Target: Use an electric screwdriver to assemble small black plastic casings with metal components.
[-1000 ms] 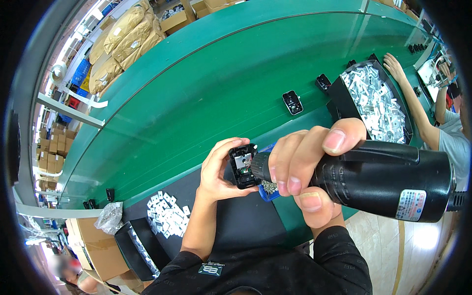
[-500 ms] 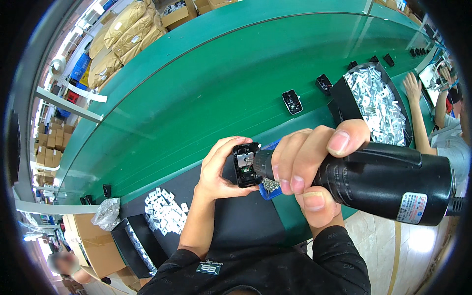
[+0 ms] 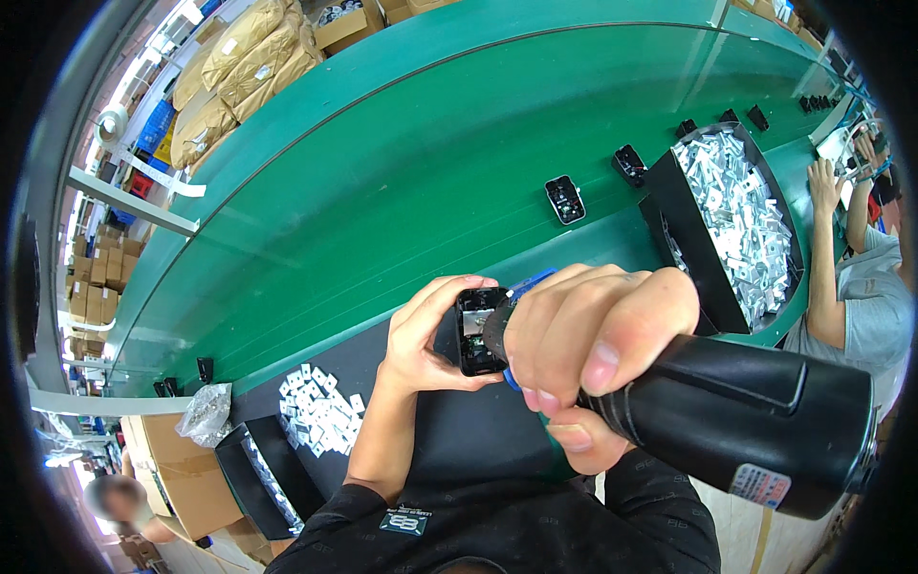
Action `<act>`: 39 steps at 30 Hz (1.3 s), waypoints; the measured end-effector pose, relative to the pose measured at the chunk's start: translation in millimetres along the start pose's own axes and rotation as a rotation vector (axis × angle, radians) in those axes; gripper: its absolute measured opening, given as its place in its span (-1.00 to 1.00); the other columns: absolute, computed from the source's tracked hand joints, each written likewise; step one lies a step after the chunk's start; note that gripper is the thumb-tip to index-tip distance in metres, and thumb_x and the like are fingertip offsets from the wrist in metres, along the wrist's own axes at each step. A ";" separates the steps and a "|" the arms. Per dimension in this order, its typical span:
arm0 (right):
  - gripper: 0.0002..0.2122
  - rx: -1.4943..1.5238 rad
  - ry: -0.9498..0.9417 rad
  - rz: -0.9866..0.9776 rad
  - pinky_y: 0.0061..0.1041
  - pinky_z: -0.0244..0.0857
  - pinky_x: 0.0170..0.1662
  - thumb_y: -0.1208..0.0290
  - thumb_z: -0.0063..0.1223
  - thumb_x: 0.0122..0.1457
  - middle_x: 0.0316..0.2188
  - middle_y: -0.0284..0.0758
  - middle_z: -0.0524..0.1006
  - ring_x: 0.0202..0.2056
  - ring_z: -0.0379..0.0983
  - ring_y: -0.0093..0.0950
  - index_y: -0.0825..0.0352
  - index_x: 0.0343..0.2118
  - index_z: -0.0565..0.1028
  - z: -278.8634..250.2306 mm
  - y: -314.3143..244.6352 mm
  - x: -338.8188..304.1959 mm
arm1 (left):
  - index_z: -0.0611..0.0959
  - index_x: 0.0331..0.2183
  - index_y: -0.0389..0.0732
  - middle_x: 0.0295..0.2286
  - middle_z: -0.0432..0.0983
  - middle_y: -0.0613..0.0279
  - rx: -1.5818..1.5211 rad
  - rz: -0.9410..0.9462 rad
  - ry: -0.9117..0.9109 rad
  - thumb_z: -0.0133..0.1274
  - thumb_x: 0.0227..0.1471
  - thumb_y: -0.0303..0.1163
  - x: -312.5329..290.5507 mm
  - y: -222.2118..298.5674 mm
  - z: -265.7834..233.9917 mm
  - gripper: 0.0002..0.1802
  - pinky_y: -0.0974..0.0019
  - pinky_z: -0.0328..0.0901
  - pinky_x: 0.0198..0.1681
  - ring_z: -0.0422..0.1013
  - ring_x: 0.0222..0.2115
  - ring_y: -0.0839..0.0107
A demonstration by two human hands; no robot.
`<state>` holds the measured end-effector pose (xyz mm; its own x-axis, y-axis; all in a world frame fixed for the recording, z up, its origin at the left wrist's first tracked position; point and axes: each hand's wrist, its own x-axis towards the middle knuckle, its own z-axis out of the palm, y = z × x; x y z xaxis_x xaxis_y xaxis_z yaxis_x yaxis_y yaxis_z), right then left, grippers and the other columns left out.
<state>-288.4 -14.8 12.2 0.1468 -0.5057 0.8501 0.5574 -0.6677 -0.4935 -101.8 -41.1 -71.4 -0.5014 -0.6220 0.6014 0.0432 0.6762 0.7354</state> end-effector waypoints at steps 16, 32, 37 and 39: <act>-0.54 0.026 0.249 -0.234 -0.68 0.32 -0.53 0.35 0.19 0.05 -0.56 -0.45 0.48 -0.59 0.44 -0.62 0.16 -0.03 0.22 1.4 -18.0 -10.8 | 0.36 -0.08 -0.27 -0.14 0.24 -0.01 0.573 -0.449 0.051 0.31 -0.44 -0.38 -14.3 -48.3 -27.7 -0.22 0.10 0.13 0.02 0.17 -0.05 0.03; -0.51 -0.139 0.285 -0.284 -0.63 0.18 -0.39 0.31 0.10 0.07 -0.51 -0.45 0.39 -0.55 0.35 -0.62 0.27 0.02 0.15 -21.2 -36.0 -10.5 | 0.14 0.17 -0.15 0.13 0.03 -0.14 0.740 -0.759 -0.065 0.31 -0.36 -0.17 -40.1 -77.0 -57.5 0.07 0.02 -0.11 0.18 -0.06 0.18 -0.02; -0.53 -0.192 0.326 -0.328 -0.65 0.22 -0.47 0.32 0.10 0.08 -0.52 -0.44 0.41 -0.56 0.35 -0.62 0.26 0.00 0.15 -21.1 -34.8 -16.9 | 0.52 -0.25 -0.25 -0.23 0.45 0.07 0.437 -0.424 -0.033 0.17 -0.18 -0.37 -7.7 -34.9 -14.0 -0.63 0.21 0.28 -0.12 0.36 -0.16 0.12; -0.56 -0.144 0.334 -0.338 -0.65 0.20 -0.45 0.37 0.10 0.05 -0.56 -0.45 0.38 -0.58 0.33 -0.63 0.28 -0.04 0.17 -13.3 -35.3 -14.2 | 0.53 -0.38 -0.23 -0.41 0.47 0.15 0.433 -0.148 -0.135 0.13 -0.15 -0.39 -5.6 -14.9 16.5 -0.79 0.26 0.33 -0.30 0.41 -0.35 0.20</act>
<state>-321.0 8.7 15.2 -0.3058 -0.3791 0.8734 0.4067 -0.8814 -0.2402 -113.9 -41.2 -90.8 -0.5839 -0.6867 0.4330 -0.3871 0.7043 0.5951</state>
